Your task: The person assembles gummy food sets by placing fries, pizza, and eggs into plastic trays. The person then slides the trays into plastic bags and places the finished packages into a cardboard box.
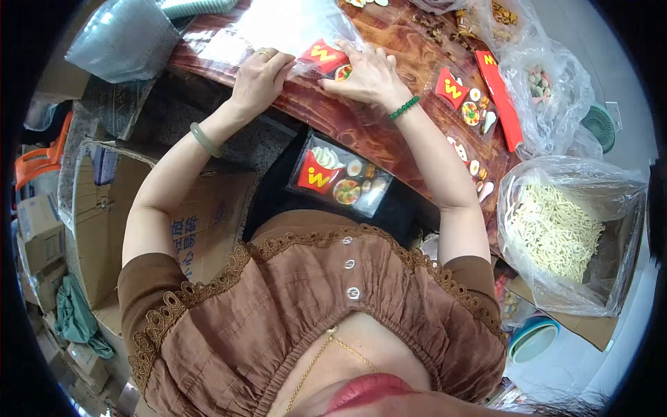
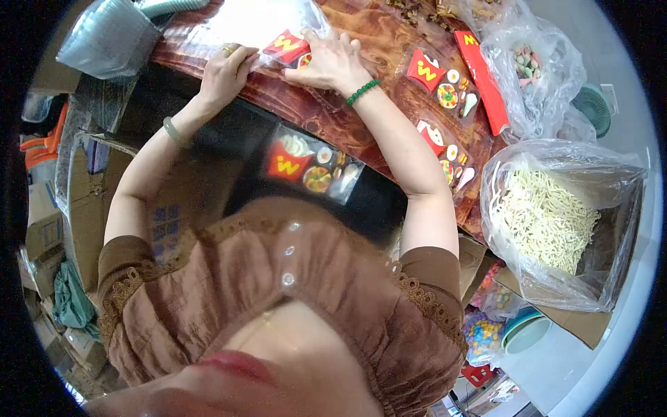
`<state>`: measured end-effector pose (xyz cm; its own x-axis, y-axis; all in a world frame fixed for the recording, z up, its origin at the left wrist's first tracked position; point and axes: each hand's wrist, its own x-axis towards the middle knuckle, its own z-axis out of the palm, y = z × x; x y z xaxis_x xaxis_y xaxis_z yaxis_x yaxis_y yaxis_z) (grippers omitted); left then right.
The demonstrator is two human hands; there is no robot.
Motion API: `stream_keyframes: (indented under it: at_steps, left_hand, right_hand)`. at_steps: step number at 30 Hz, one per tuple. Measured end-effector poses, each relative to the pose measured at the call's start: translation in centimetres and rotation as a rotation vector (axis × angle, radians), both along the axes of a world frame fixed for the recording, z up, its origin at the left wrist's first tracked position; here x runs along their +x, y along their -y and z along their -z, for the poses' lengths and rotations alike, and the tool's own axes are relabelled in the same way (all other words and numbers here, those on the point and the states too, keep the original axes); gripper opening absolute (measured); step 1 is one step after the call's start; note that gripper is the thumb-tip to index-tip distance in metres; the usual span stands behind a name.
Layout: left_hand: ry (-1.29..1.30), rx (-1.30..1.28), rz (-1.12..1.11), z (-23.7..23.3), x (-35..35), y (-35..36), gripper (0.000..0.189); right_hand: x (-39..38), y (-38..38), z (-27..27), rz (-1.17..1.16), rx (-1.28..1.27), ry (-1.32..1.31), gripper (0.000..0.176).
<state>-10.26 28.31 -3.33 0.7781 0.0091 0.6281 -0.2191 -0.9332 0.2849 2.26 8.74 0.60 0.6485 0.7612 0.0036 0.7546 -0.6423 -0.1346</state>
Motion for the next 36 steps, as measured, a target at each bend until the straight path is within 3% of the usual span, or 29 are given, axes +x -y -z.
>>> stream_keyframes:
  at_steps: [9, 18, 20, 21, 24, 25, 27, 28, 30, 31, 33, 36]
  left_hand:
    - [0.112, 0.056, 0.009, 1.2, 0.2, -1.4, 0.012]
    - [0.159, 0.123, 0.198, -0.6, 1.9, 0.4, 0.006]
    - [0.135, 0.152, 0.175, -1.0, 2.3, 1.0, 0.013]
    - [0.073, 0.114, 0.12, -0.4, 2.6, 1.0, 0.028]
    - [0.02, 0.069, 0.066, 1.9, 4.0, 0.6, 0.044]
    - [-0.059, 0.059, 0.085, 2.1, 4.0, 0.7, 0.044]
    - [-0.087, 0.123, 0.077, 1.6, 4.0, 1.0, 0.041]
    - [-0.117, 0.189, 0.075, 1.4, 3.9, 1.3, 0.039]
    - [-0.131, 0.145, 0.096, 1.1, 4.4, 1.8, 0.038]
    - [-0.115, 0.207, 0.129, 1.1, 4.6, 2.1, 0.035]
    - [-0.142, 0.26, 0.212, 0.5, 5.2, 3.2, 0.032]
    - [-0.226, 0.103, 0.421, -1.5, 4.7, 5.5, 0.029]
  right_hand:
    - [0.0, -0.2, -0.2, 0.046, 0.023, -0.076, 0.096]
    - [-1.9, -3.0, -0.5, 0.156, -0.018, -0.005, 0.101]
    - [-1.2, -3.6, 2.8, 0.132, 0.081, 0.126, 0.102]
    - [-1.0, -3.7, 3.4, 0.103, 0.178, 0.258, 0.102]
    - [0.0, -0.9, 2.4, -0.042, 0.123, 0.15, 0.127]
    - [0.1, 0.6, 0.9, -0.043, 0.094, 0.089, 0.126]
    - [1.1, 4.0, -1.5, -0.239, 0.036, 0.027, 0.105]
    - [2.4, 5.5, -0.4, -0.368, 0.119, -0.029, 0.082]
    - [3.3, 7.3, -0.1, -0.477, 0.111, -0.165, 0.07]
    - [3.3, 7.7, 0.5, -0.491, 0.231, -0.179, 0.063]
    - [3.4, 7.7, 1.4, -0.474, 0.344, -0.13, 0.063]
    - [3.0, 7.1, 2.2, -0.317, 0.546, -0.151, 0.06]
